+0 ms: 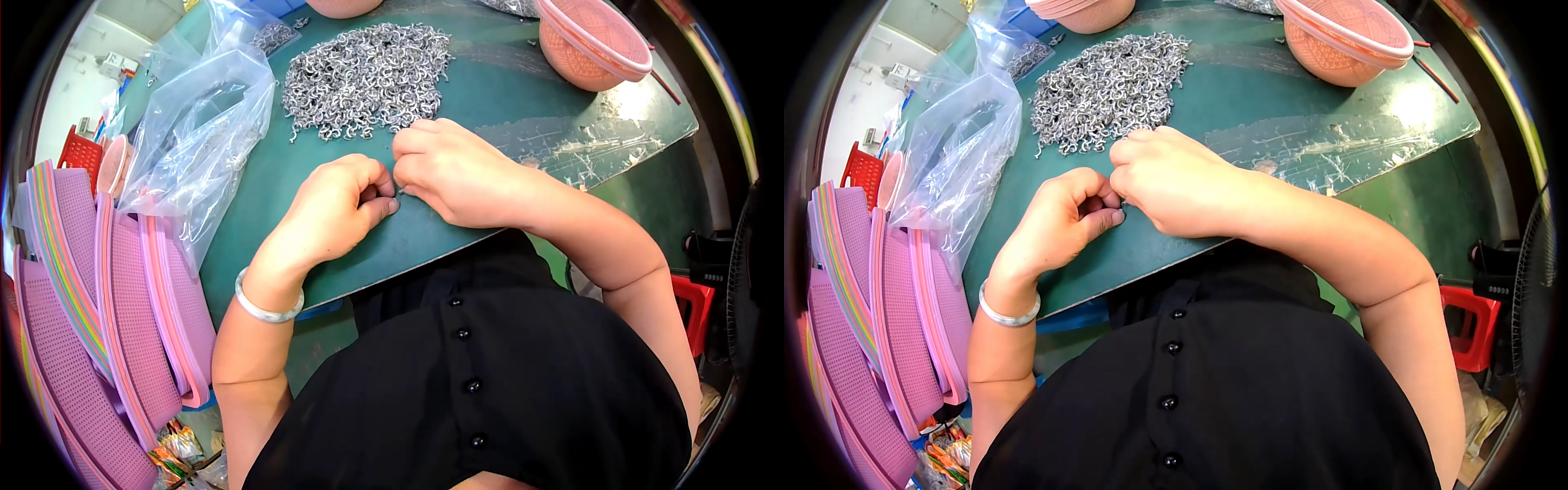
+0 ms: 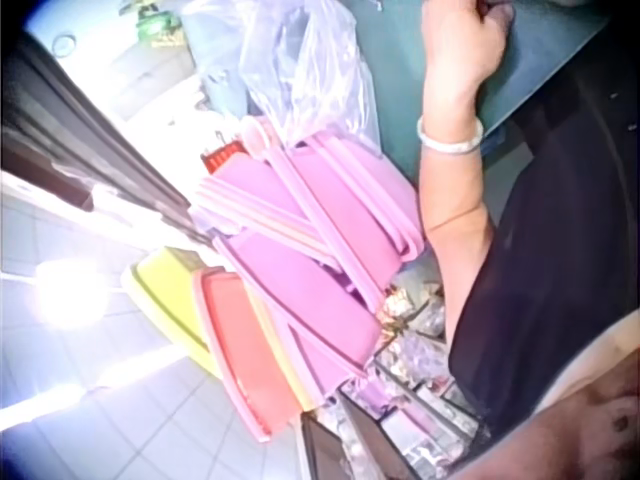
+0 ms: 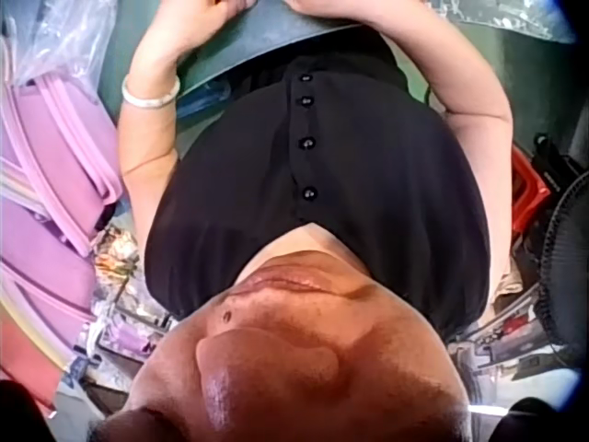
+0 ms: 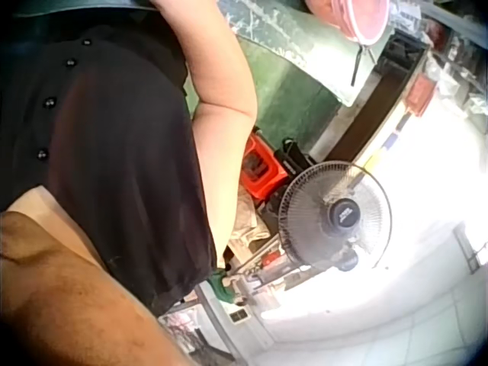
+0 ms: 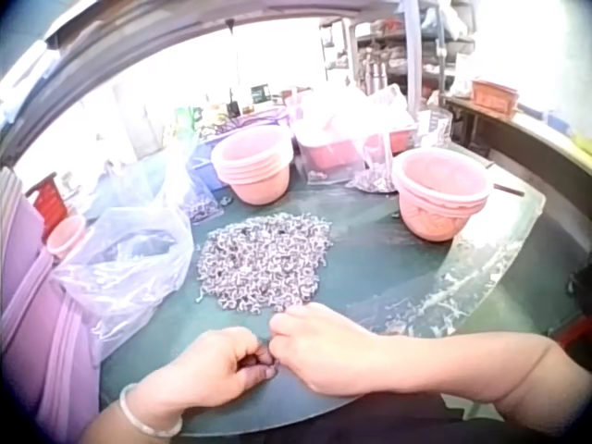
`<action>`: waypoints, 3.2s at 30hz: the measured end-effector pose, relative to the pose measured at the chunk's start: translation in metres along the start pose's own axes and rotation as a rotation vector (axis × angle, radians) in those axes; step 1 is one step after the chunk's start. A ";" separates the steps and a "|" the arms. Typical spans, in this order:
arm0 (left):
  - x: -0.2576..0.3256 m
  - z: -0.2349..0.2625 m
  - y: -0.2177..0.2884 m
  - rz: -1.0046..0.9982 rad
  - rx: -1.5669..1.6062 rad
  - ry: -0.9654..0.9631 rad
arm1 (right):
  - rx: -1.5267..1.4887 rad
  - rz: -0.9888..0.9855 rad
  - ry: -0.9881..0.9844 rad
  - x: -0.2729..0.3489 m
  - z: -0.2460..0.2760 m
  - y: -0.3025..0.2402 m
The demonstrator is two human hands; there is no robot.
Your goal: The person joins small curved metal components together by hand on a green work surface.
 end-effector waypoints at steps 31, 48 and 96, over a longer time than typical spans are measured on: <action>-0.007 -0.013 -0.021 0.214 1.261 0.271 | -0.236 -0.164 0.049 0.004 0.030 0.031; -0.020 -0.015 0.014 -0.056 -0.096 0.227 | -0.348 -0.216 -0.006 0.016 0.028 0.040; -0.018 -0.032 0.005 -0.052 1.391 0.218 | -0.375 -0.008 0.311 0.013 0.049 0.011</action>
Point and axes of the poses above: each hand's wrist, its own x-axis away from the middle knuckle, its own z-axis out of the back of the hand, y = z × x, the point moved 7 cm from there along -x, towards the middle knuckle, and after that the axes turned 14 degrees about -z, right-handed, at the moved point
